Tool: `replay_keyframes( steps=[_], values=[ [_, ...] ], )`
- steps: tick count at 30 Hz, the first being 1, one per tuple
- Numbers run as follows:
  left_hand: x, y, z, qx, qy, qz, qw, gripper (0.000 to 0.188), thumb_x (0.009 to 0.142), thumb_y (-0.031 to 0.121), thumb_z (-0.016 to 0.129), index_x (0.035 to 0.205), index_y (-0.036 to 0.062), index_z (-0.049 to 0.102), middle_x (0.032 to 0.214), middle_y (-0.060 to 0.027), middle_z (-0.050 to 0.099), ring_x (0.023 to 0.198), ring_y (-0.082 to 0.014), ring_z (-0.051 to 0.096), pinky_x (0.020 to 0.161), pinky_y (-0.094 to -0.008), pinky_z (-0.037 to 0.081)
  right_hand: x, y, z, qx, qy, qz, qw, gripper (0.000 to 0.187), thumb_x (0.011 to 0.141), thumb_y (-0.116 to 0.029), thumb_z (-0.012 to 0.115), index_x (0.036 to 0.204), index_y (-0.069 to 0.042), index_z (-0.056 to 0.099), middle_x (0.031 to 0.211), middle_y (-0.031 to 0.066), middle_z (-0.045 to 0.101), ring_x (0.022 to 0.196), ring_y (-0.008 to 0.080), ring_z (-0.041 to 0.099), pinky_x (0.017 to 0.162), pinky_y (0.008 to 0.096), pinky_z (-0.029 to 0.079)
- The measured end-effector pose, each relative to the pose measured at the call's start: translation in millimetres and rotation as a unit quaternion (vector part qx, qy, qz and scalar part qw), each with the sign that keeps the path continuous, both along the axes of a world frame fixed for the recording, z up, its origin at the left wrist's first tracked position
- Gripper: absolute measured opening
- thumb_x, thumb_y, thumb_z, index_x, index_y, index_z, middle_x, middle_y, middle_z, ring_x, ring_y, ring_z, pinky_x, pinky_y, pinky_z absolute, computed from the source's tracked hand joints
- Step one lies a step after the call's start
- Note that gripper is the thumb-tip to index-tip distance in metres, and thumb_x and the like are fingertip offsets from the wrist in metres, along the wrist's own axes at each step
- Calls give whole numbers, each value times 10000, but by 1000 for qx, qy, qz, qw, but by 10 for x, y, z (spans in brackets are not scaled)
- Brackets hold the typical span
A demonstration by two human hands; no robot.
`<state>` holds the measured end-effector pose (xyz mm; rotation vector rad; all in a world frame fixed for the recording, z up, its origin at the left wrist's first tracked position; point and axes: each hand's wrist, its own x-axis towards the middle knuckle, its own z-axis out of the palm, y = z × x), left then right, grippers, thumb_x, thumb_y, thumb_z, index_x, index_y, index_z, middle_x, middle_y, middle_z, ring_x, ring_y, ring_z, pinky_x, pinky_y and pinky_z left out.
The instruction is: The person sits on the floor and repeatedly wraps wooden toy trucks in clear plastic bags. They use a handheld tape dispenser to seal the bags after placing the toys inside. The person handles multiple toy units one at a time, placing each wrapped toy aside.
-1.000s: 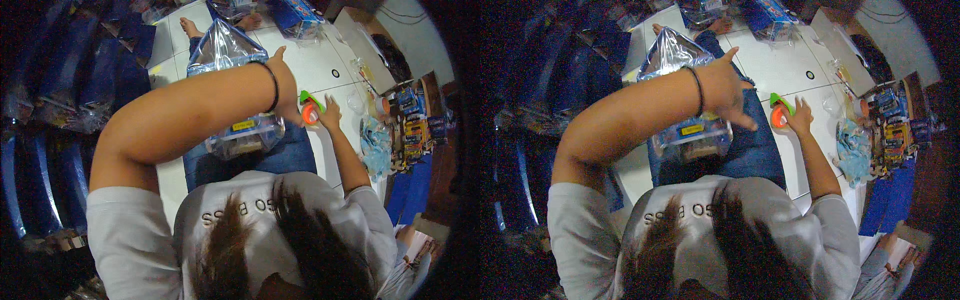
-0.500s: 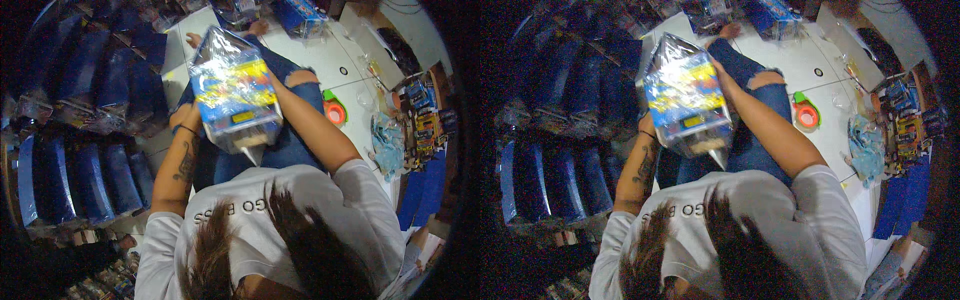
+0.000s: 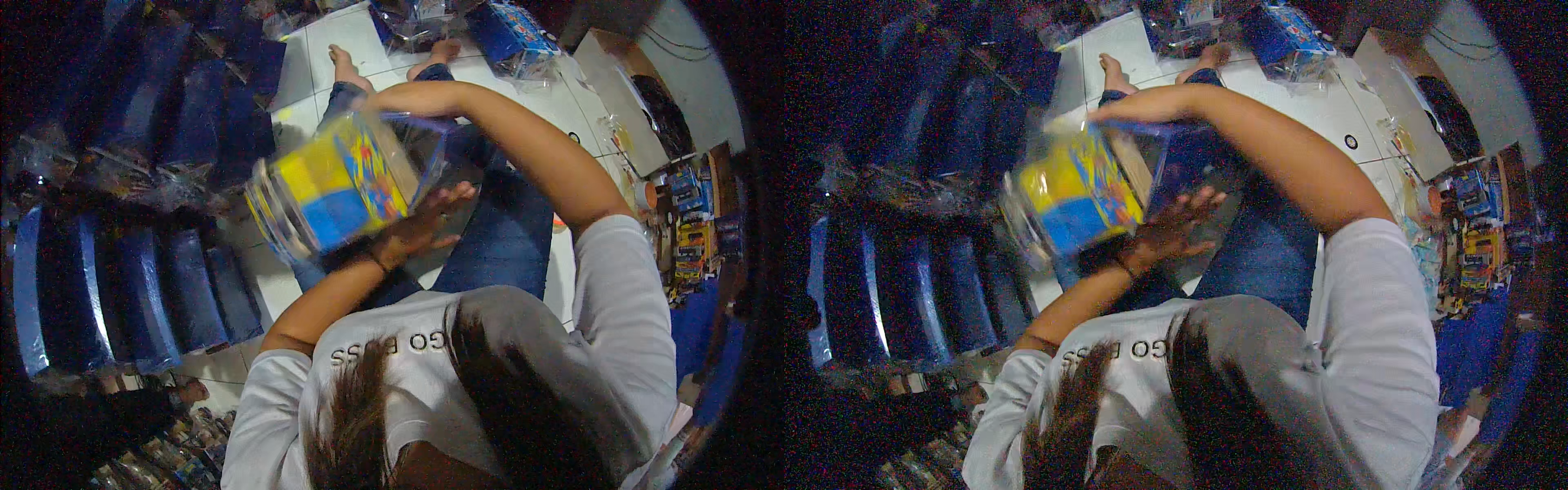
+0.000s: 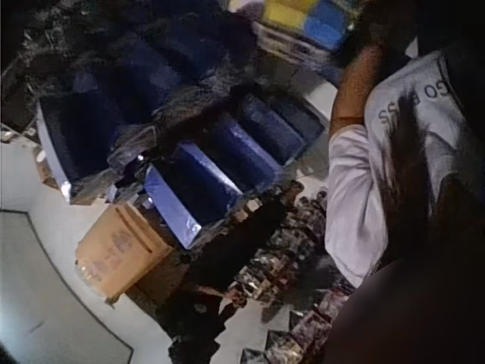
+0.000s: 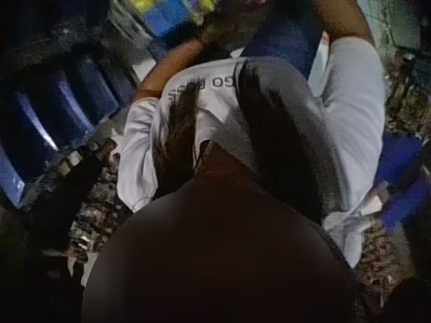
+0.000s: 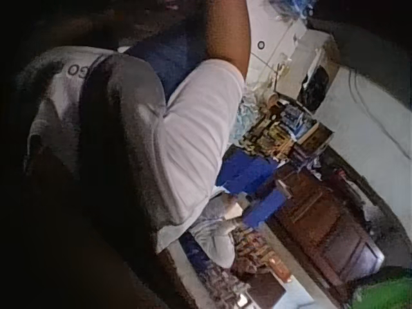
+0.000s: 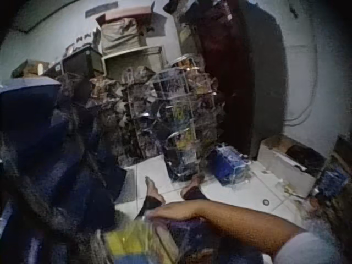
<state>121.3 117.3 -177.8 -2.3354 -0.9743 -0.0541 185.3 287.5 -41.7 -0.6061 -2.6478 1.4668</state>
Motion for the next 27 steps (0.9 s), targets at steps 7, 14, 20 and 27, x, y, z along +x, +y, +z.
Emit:
replay_keyframes(
  steps=[7, 14, 20, 27],
  values=[
    [-48, -361, 416, -351, -338, -49, 872, 752, 851, 417, 607, 1458, 113, 282, 1522, -175, 210, 1395, -384, 212, 1097, -537, 244, -393, 212, -221, -141, -100, 13, 985, 743, 899, -656, 363, 1272, -45, 561, 1305, 155, 538, 1240, 250, 467, 1025, 328, 342],
    [-834, -770, 1512, -70, -696, -6, 715, 300, 750, 136, 733, 988, 17, 594, 874, -98, 638, 818, -266, 595, 779, -339, 450, -137, -212, 470, 239, 260, 143, 925, 560, 838, -426, 642, 1260, -66, 562, 1178, 111, 619, 1112, 267, 558, 1008, 410, 392],
    [-983, -628, 1319, 34, -639, 225, 735, 141, 753, 87, 727, 848, 14, 651, 789, -86, 653, 740, -268, 608, 755, -338, 456, -438, -645, 1057, 101, 216, 140, 961, 319, 814, -282, 704, 1008, -40, 628, 953, 94, 609, 867, 194, 570, 795, 363, 428],
    [-1219, -816, 1302, 38, -587, 160, 793, 80, 788, 49, 672, 866, 33, 663, 864, -114, 670, 789, -261, 632, 751, -339, 468, -373, -503, 778, 224, 81, 186, 953, 288, 795, -177, 716, 1001, 7, 634, 948, 105, 659, 926, 219, 607, 882, 343, 452]
  ],
)
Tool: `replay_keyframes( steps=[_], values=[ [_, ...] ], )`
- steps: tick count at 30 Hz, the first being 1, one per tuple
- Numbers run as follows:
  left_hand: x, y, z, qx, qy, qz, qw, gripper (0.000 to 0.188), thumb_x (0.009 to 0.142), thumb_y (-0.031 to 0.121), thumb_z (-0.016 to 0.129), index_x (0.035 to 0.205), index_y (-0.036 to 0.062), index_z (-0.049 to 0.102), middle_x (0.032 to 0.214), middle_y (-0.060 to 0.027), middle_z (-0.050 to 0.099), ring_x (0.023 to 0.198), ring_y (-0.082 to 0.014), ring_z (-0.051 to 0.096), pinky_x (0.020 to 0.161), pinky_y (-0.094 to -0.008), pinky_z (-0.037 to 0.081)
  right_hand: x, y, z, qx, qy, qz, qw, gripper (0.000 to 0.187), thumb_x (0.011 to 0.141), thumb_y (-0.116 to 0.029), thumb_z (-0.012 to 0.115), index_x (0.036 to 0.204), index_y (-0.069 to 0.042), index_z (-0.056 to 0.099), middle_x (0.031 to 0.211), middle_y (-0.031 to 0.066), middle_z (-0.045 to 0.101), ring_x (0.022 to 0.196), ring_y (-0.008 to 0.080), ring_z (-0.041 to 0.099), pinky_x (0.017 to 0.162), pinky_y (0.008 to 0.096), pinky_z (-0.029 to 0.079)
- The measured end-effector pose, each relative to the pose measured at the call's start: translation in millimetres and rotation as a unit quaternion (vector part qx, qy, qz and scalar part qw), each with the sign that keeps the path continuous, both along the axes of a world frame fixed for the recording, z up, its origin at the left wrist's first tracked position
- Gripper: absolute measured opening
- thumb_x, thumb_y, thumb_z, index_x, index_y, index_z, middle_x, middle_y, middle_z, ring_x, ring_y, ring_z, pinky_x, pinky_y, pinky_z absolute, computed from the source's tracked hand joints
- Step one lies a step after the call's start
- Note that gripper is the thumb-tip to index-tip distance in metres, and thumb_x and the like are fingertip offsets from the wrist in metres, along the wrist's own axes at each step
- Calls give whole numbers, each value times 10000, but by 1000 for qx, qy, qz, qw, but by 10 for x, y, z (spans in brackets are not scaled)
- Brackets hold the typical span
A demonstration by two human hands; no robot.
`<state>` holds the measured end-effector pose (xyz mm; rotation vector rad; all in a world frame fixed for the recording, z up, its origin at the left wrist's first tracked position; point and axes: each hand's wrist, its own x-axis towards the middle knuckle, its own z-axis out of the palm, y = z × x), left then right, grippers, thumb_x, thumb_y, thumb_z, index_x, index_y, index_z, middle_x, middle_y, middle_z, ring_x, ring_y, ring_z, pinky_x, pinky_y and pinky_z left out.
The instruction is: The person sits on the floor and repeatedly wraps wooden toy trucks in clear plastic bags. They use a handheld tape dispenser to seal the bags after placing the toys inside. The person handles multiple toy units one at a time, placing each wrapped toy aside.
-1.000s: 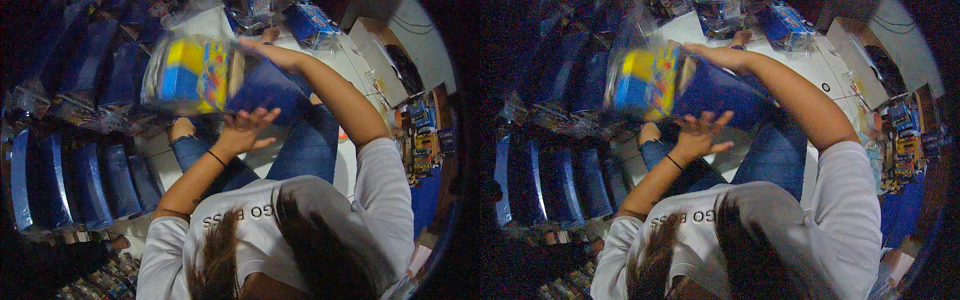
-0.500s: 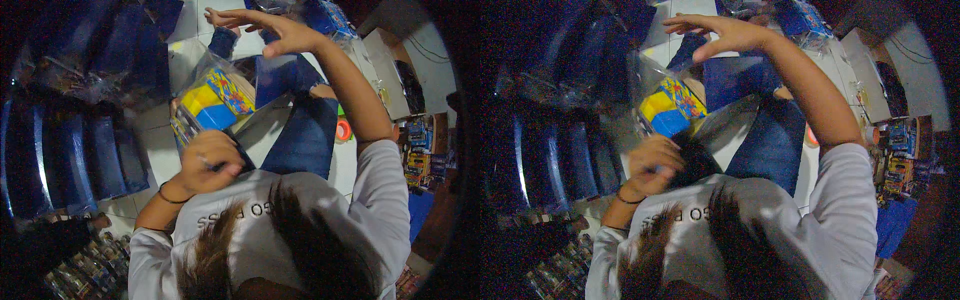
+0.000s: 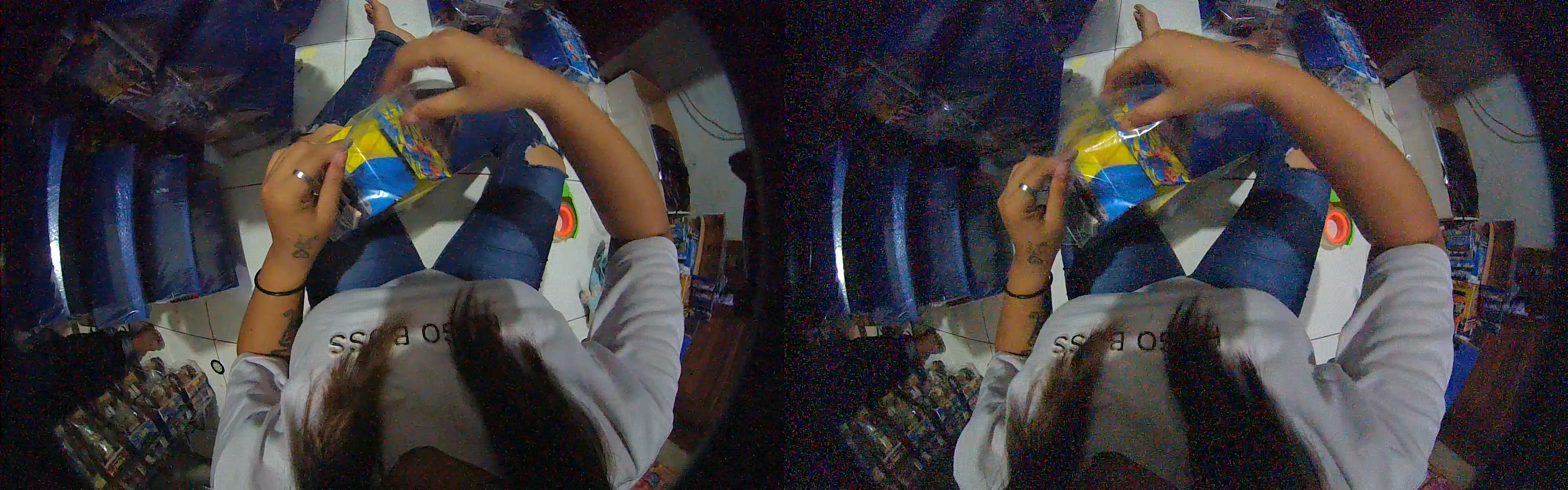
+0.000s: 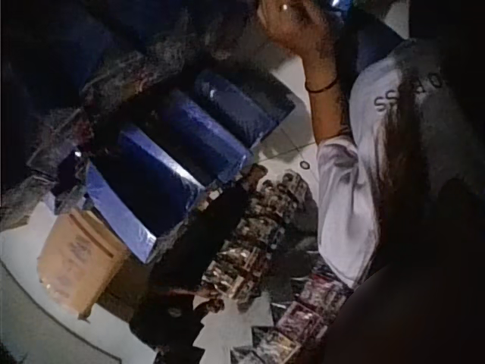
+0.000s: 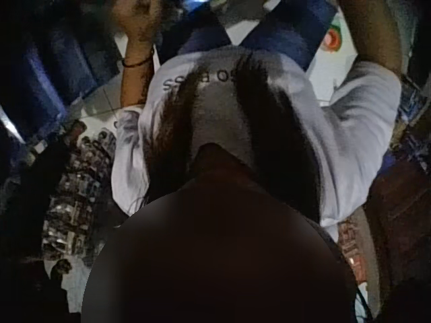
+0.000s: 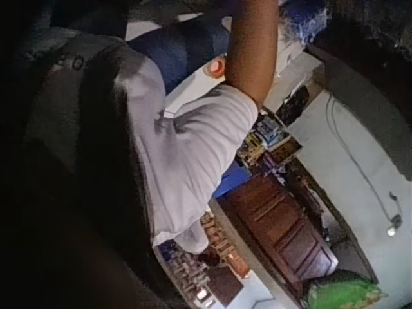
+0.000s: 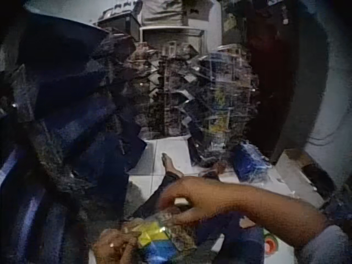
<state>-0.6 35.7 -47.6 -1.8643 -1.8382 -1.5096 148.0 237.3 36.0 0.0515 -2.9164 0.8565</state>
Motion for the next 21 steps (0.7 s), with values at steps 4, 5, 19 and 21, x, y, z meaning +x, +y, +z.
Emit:
replay_keyframes(
  steps=[4, 5, 19, 21],
  values=[
    [0, 154, 131, 21, -148, -25, 988, 81, 819, 76, 663, 872, 15, 661, 846, -92, 666, 767, -197, 626, 745, -302, 475, -99, 18, 8, -42, -36, -36, 998, 257, 791, -165, 706, 972, 1, 628, 902, 89, 640, 893, 220, 602, 867, 355, 458],
    [-1, 195, 171, 0, -186, -47, 981, 93, 835, 94, 656, 875, 9, 658, 839, -78, 662, 767, -173, 617, 740, -287, 474, -128, -4, 42, -66, -23, -20, 997, 252, 785, -169, 707, 965, -11, 629, 897, 80, 631, 885, 219, 598, 870, 361, 454],
    [-145, 421, 260, -79, -306, -143, 938, 216, 887, 216, 638, 921, 4, 650, 847, -56, 654, 822, -106, 593, 774, -239, 459, -244, -54, 271, -17, 13, 54, 998, 141, 885, -162, 617, 893, -24, 645, 799, 107, 620, 764, 270, 602, 707, 397, 452],
    [-165, 425, 292, -102, -289, -152, 940, 226, 880, 226, 642, 934, 7, 648, 855, -59, 657, 835, -110, 599, 788, -240, 459, -248, 30, 283, -43, -21, 64, 997, 144, 889, -152, 610, 900, -10, 636, 828, 111, 610, 804, 269, 591, 719, 394, 447]
  ],
)
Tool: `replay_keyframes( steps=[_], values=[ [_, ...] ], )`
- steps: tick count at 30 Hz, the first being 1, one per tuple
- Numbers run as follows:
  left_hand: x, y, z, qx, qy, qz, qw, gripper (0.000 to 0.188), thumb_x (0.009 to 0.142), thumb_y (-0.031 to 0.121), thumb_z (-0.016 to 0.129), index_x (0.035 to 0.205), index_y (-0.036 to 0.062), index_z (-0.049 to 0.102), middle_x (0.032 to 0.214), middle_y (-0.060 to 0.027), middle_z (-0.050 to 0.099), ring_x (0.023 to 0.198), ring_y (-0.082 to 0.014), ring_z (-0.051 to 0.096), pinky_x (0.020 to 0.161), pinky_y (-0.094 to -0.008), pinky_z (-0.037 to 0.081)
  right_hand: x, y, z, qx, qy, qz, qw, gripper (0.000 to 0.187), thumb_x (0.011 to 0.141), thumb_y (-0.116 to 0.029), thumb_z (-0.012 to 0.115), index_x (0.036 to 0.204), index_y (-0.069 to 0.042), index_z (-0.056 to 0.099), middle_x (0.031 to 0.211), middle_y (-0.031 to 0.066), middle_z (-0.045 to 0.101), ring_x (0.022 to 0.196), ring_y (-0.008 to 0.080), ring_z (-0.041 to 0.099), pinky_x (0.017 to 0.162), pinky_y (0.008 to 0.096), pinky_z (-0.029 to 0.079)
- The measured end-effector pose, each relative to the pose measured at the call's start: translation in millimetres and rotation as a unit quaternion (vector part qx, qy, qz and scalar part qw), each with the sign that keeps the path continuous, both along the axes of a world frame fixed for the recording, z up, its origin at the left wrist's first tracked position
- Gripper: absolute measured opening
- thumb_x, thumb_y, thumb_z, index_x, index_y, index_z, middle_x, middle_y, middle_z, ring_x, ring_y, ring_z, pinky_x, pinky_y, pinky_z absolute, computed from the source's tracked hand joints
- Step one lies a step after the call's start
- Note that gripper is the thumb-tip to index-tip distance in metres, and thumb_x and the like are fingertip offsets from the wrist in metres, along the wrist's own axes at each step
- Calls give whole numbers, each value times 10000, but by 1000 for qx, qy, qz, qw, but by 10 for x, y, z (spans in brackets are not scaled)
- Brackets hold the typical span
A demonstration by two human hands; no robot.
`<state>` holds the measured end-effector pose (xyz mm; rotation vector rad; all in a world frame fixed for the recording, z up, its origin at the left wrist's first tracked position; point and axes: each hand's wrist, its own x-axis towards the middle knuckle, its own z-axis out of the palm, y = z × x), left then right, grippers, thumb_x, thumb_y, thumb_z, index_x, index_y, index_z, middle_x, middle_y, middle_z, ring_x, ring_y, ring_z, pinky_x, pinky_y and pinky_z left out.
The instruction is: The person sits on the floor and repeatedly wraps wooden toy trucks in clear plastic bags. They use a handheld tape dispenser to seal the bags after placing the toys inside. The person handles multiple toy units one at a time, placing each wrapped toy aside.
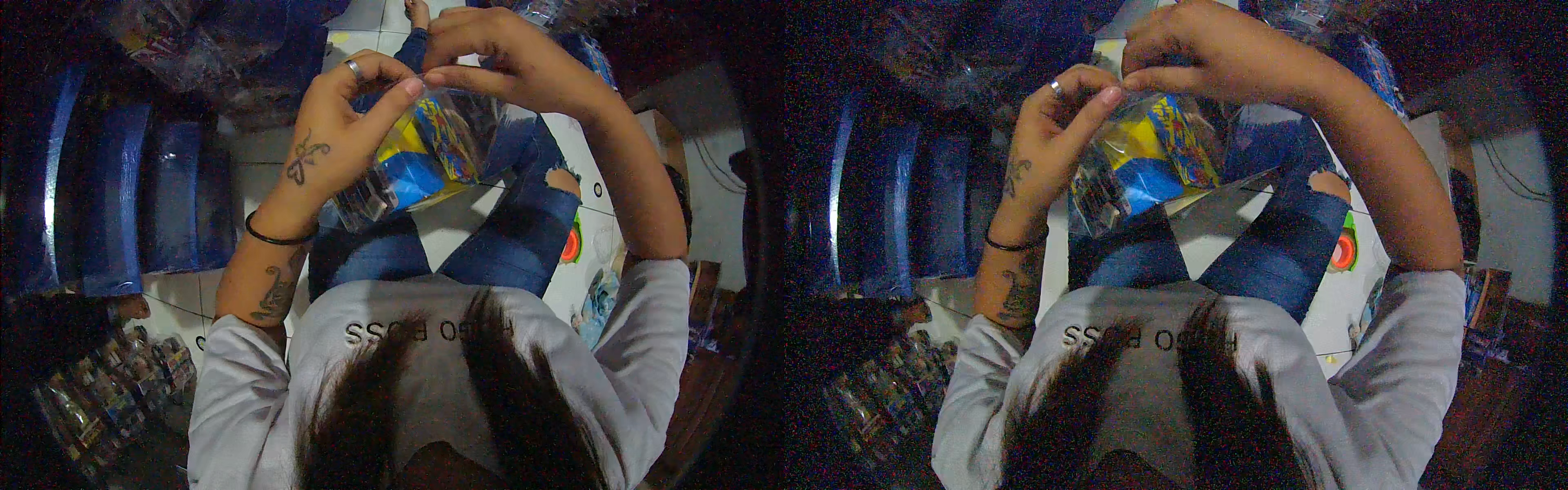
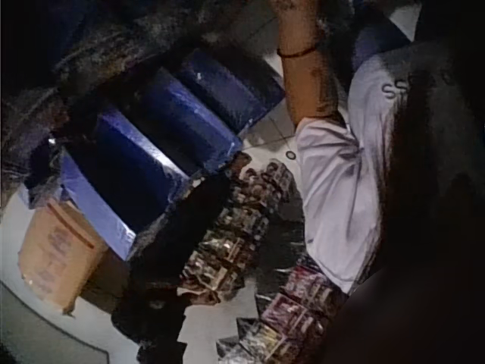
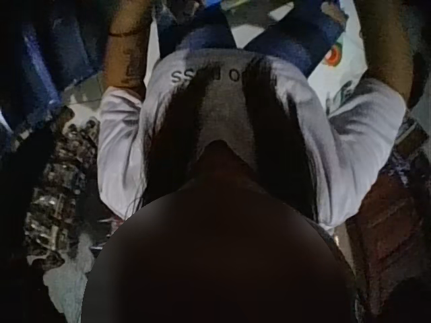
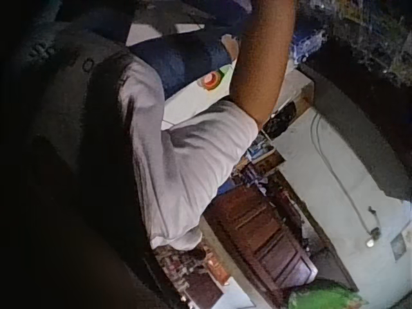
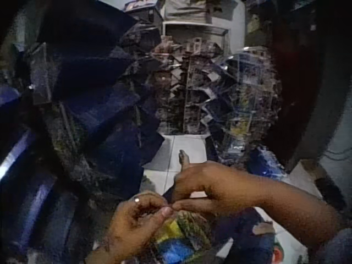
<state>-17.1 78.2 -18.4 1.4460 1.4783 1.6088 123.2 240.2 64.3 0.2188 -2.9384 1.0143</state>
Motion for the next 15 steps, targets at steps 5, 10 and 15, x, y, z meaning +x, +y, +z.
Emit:
replay_keyframes(
  steps=[5, 10, 15],
  values=[
    [-40, 14, 54, -73, -59, -33, 995, 257, 884, 254, 629, 946, 6, 647, 867, -51, 660, 848, -105, 601, 793, -240, 455, -81, 10, -149, 67, 30, -5, 997, 145, 875, -163, 631, 895, -20, 628, 911, 100, 581, 890, 237, 553, 744, 380, 432],
    [-30, 32, 18, -159, -323, -108, 927, 267, 884, 272, 629, 921, 8, 646, 864, -38, 652, 799, -107, 588, 751, -244, 455, 19, -134, -260, 356, 314, 25, 880, 135, 848, -194, 652, 876, -68, 612, 873, 71, 555, 855, 213, 527, 793, 400, 409],
    [-149, 11, 81, -61, 86, -47, 993, 258, 888, 274, 615, 908, 19, 649, 868, -27, 634, 713, -101, 561, 684, -247, 458, 37, -109, -195, 260, 148, 16, 954, 149, 863, -214, 635, 911, -78, 597, 887, 53, 559, 898, 212, 520, 840, 398, 394]
  ],
)
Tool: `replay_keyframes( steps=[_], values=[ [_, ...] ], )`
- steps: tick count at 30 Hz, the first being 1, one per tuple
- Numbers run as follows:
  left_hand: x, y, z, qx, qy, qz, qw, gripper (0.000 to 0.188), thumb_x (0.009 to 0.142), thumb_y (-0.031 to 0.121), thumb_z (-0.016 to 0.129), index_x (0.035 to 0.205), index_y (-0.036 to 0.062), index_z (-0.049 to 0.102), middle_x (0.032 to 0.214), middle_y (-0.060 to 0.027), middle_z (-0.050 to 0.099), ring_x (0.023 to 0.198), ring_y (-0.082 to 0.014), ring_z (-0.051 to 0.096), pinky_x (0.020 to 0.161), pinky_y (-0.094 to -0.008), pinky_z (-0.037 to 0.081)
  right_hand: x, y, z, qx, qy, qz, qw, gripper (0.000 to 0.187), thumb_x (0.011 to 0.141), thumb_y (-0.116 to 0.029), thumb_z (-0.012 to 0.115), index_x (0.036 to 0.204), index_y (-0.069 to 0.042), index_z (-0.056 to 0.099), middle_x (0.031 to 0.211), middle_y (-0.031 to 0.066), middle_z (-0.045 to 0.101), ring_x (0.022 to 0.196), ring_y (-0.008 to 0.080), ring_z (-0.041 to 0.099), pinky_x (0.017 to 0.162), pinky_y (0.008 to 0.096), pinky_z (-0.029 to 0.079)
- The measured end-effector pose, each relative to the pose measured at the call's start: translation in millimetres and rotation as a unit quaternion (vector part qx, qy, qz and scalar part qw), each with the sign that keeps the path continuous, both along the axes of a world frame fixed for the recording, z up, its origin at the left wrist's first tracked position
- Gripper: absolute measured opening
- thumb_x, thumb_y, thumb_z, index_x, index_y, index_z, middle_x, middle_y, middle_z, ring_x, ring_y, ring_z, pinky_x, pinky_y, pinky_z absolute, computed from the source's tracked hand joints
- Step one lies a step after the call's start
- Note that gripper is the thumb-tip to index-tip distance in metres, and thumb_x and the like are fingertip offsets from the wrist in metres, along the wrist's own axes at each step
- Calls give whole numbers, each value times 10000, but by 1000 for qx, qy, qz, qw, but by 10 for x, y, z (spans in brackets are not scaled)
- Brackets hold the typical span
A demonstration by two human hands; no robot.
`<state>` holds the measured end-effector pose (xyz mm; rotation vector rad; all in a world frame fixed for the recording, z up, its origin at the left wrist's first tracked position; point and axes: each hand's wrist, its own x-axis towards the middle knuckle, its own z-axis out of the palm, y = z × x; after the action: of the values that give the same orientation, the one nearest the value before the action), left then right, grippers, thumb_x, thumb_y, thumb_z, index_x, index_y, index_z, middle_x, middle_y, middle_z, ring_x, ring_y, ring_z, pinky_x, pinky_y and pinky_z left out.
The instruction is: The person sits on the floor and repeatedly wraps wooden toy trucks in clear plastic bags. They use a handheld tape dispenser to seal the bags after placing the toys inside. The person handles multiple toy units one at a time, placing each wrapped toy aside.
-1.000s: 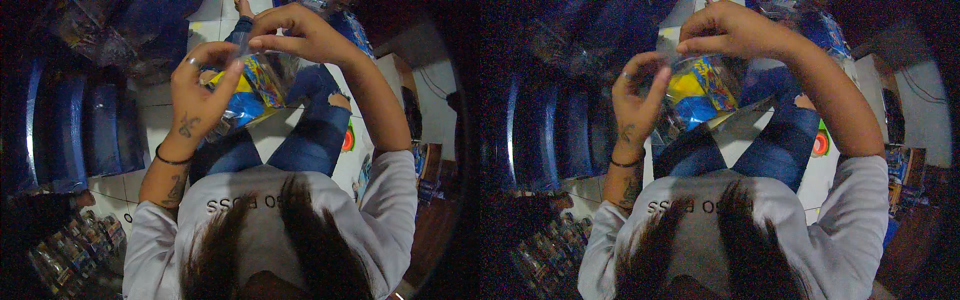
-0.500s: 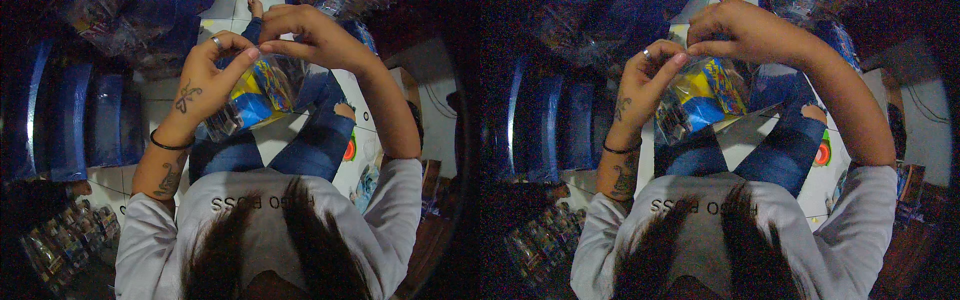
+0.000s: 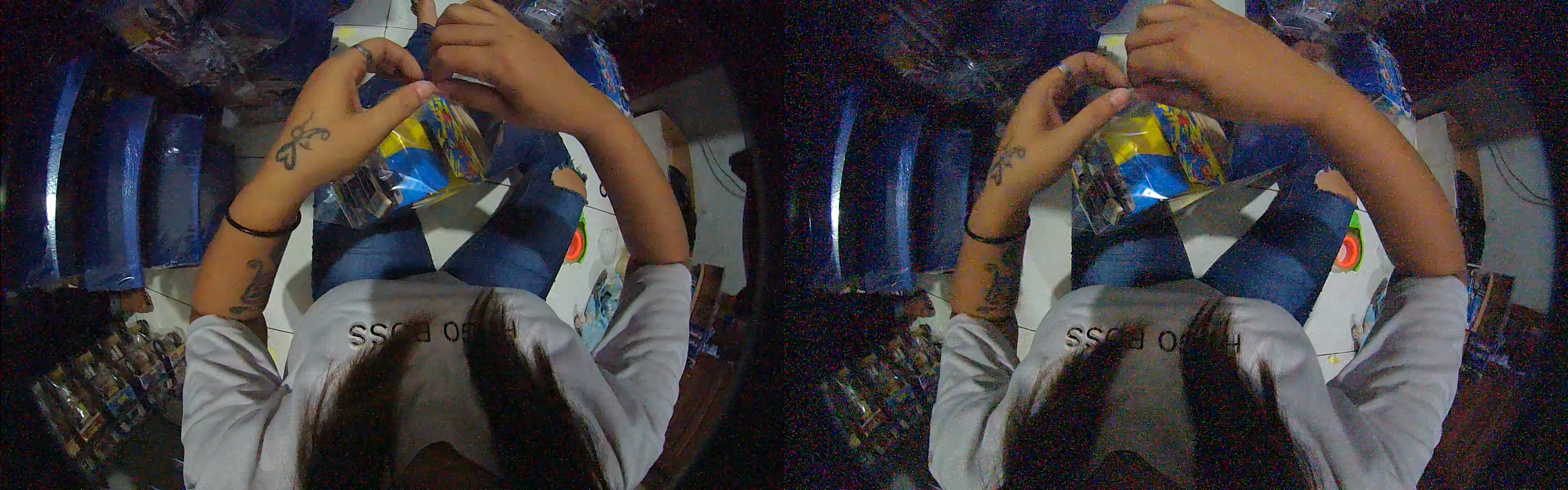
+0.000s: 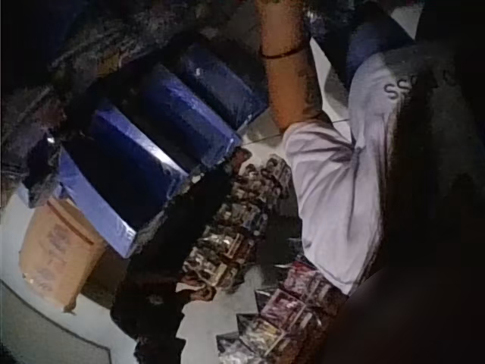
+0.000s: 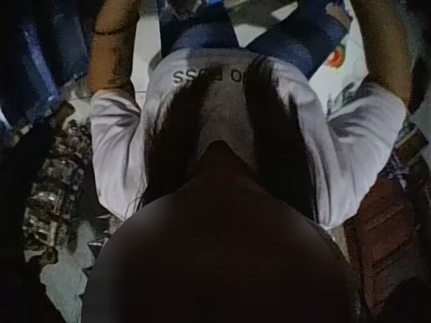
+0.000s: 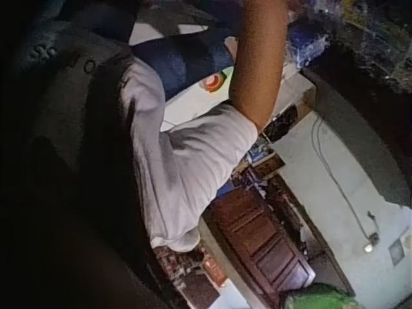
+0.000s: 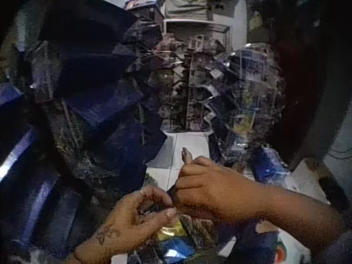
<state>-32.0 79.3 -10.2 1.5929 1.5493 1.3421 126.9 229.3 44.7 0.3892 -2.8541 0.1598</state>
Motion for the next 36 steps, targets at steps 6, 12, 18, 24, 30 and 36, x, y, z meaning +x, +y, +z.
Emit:
replay_keyframes(
  steps=[6, 12, 18, 24, 30, 36],
  values=[
    [-101, 61, 8, -83, -14, -43, 996, 266, 877, 279, 618, 943, 26, 662, 853, -11, 635, 695, -93, 563, 643, -253, 454, -52, -1, -13, -59, -42, 4, 997, 131, 875, -192, 619, 930, -74, 604, 914, 50, 564, 913, 228, 517, 825, 399, 390],
    [-16, 89, -90, -193, -252, -84, 945, 300, 864, 310, 632, 975, 33, 662, 849, -18, 651, 669, -101, 565, 625, -250, 450, 98, -66, -174, 196, 152, 28, 968, 307, 716, -231, 727, 964, -79, 631, 981, 47, 606, 963, 223, 574, 928, 403, 417],
    [-64, 39, -47, 34, 207, -20, 977, 272, 843, 320, 638, 915, 58, 654, 840, -73, 641, 734, -115, 576, 679, -278, 456, -10, 89, -21, 31, -80, 44, 995, 157, 831, -198, 638, 925, -75, 610, 906, 48, 557, 914, 234, 512, 865, 403, 377],
    [-52, 66, -145, -121, -83, -42, 988, 234, 874, 273, 613, 908, 43, 644, 865, -75, 630, 831, -160, 583, 784, -253, 447, 27, -38, -37, 109, 63, 21, 992, 214, 753, -208, 674, 906, -69, 618, 926, 44, 567, 954, 229, 521, 900, 412, 387],
    [69, 6, -121, -9, 151, 3, 988, 194, 899, 252, 600, 903, 60, 630, 850, -21, 617, 933, -147, 584, 962, -348, 365, 24, 26, -215, 104, -16, 93, 990, 157, 769, -176, 655, 856, -53, 613, 850, 68, 554, 885, 241, 506, 867, 413, 389],
    [148, -122, -100, 95, 367, 80, 922, 107, 799, 208, 684, 832, 107, 667, 829, -23, 641, 908, -194, 596, 1053, -493, 203, 88, 155, 74, 73, -102, 34, 992, 145, 787, -200, 661, 822, -68, 612, 856, 63, 557, 869, 241, 511, 843, 397, 389]
  ],
)
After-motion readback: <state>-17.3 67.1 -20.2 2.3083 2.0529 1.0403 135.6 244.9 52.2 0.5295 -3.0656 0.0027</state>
